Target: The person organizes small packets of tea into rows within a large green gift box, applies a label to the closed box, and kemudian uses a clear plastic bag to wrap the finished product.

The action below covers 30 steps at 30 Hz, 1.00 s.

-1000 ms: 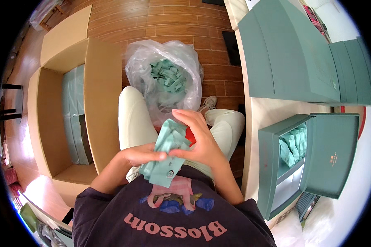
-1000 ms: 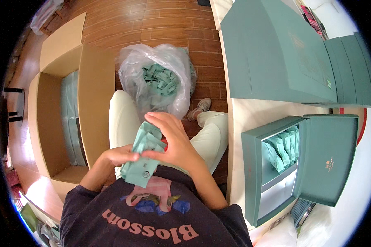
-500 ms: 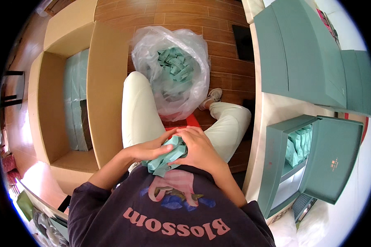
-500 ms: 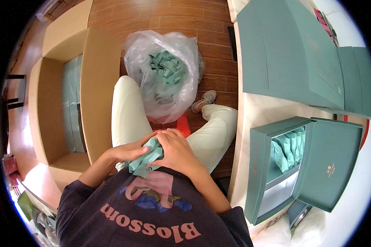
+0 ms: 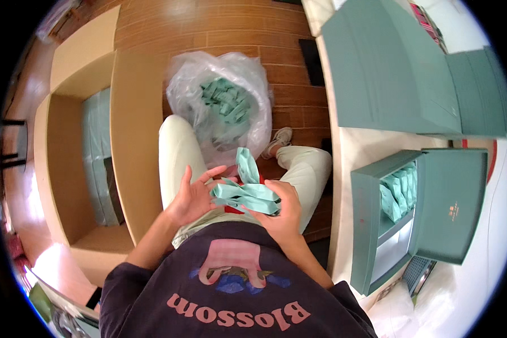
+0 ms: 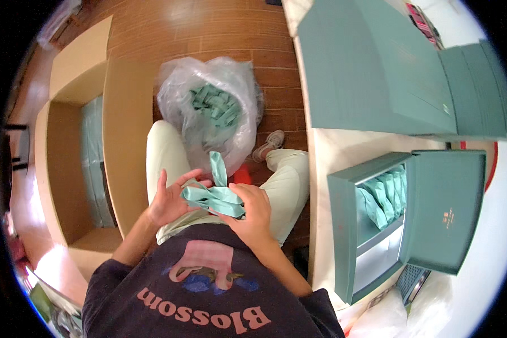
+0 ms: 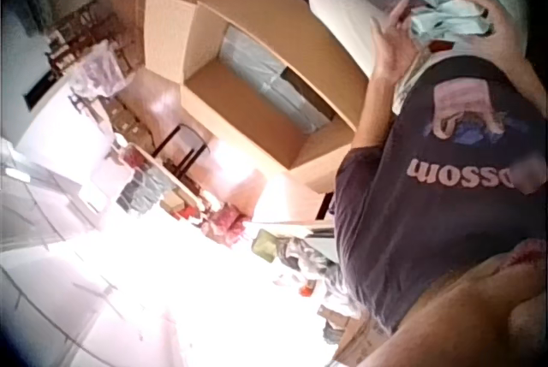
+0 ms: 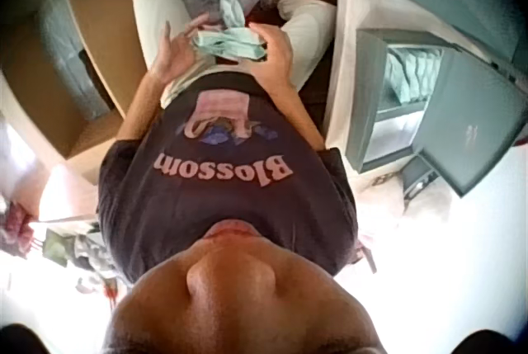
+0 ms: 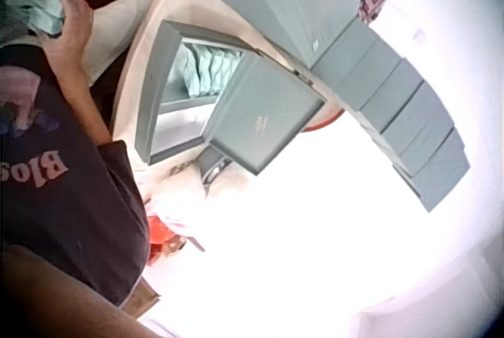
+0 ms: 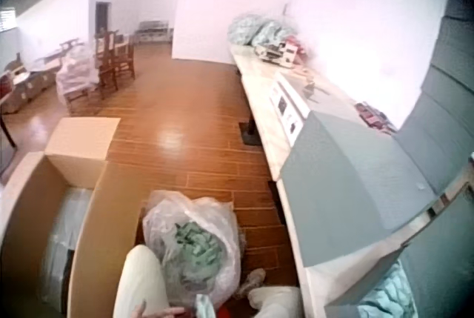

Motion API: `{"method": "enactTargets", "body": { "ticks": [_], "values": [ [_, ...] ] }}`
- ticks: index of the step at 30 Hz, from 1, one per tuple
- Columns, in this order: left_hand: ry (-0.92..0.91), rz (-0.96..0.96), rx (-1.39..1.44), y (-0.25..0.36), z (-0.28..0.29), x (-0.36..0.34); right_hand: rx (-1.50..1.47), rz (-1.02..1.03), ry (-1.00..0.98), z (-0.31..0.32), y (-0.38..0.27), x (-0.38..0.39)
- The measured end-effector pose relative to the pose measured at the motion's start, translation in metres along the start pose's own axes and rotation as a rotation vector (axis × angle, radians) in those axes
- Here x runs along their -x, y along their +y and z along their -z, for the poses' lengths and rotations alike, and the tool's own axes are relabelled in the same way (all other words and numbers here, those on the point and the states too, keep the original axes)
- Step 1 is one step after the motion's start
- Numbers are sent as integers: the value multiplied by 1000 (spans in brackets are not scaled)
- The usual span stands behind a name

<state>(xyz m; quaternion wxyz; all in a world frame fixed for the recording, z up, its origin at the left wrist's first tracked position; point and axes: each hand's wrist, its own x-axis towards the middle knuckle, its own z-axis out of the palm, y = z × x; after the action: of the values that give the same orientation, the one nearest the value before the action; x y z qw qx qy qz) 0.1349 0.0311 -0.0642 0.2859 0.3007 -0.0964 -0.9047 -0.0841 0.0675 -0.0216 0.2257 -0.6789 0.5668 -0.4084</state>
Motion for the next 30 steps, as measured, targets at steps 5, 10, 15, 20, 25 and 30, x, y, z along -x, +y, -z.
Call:
{"method": "enactTargets", "body": {
  "ticks": [5,10,15,20,25,30],
  "values": [
    [139,-486,-15,-20,-49,-44,65,128,228,-1,-4,-7],
    [53,-448,239,-11,-92,-66,28,53,403,4,-11,-4],
    [177,-470,82,-19,-116,-74,75,-31,434,-9,-20,-4],
    [112,-255,-88,-17,-85,-62,98,-16,136,9,-39,-3],
    [-46,-30,-161,-11,-58,-45,-109,3,85,48,-22,-33],
    [-86,-10,-272,-13,-55,-40,-228,19,-122,50,-15,-49]
  ]
}}
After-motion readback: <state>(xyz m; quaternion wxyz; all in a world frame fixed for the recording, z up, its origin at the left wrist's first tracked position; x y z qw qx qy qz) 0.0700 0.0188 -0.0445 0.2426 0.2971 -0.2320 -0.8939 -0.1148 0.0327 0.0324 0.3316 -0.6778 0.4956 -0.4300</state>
